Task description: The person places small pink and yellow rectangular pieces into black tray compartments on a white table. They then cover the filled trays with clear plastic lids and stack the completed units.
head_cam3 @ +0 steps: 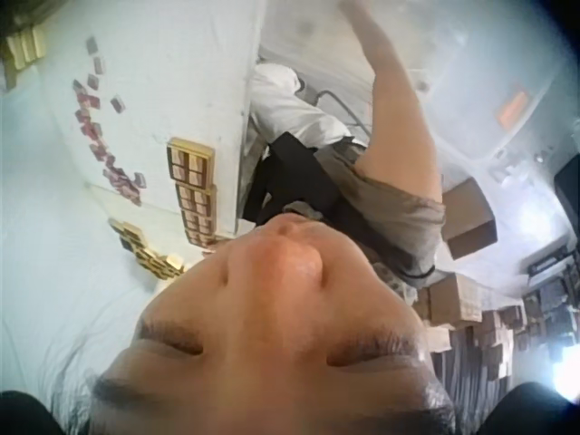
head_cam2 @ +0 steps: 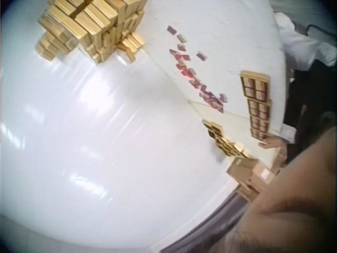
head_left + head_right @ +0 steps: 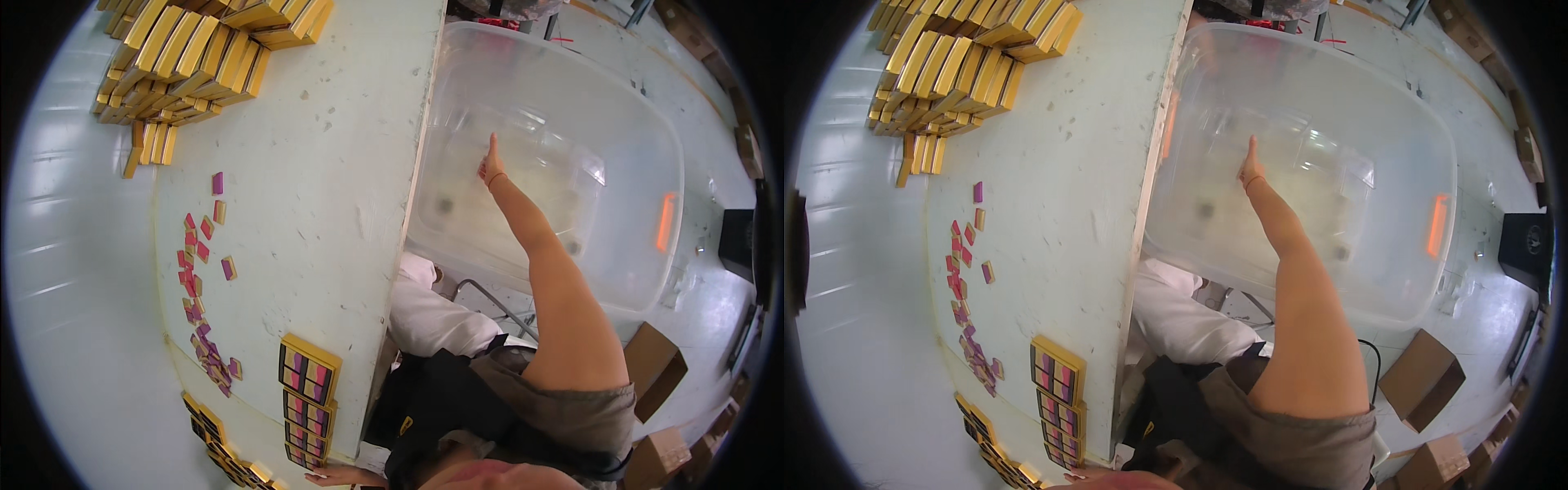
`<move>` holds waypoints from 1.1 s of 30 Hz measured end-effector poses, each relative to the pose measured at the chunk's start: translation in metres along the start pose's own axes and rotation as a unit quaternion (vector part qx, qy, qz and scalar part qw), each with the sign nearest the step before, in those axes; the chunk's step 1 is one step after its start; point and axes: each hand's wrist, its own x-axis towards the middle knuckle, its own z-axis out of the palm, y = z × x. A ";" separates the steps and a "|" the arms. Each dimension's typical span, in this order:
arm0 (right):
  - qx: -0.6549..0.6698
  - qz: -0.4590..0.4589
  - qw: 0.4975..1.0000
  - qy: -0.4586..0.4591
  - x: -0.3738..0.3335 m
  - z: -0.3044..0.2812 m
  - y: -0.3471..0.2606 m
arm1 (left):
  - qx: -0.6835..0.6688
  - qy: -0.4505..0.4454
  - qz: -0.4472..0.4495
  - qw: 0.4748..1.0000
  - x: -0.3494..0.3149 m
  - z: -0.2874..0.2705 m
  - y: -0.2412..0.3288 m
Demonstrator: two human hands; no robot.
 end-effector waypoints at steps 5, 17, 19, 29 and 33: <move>0.065 0.012 0.995 -0.071 0.043 0.019 -0.019 | -0.018 -0.007 0.004 1.000 0.006 0.004 0.001; 0.033 0.065 0.979 -0.189 -0.109 -0.032 -0.060 | -0.156 0.026 -0.021 0.987 0.028 0.011 -0.038; 0.025 0.047 0.964 -0.260 -0.189 -0.040 -0.083 | -0.256 0.032 -0.006 0.966 0.032 0.003 -0.034; 0.015 -0.124 0.864 -0.488 -0.526 0.009 -0.039 | -0.692 -0.500 0.310 0.418 0.010 -0.083 0.156; -0.229 -0.174 0.776 -0.561 -0.549 0.061 -0.017 | -0.748 -0.541 0.152 0.354 0.028 -0.076 0.200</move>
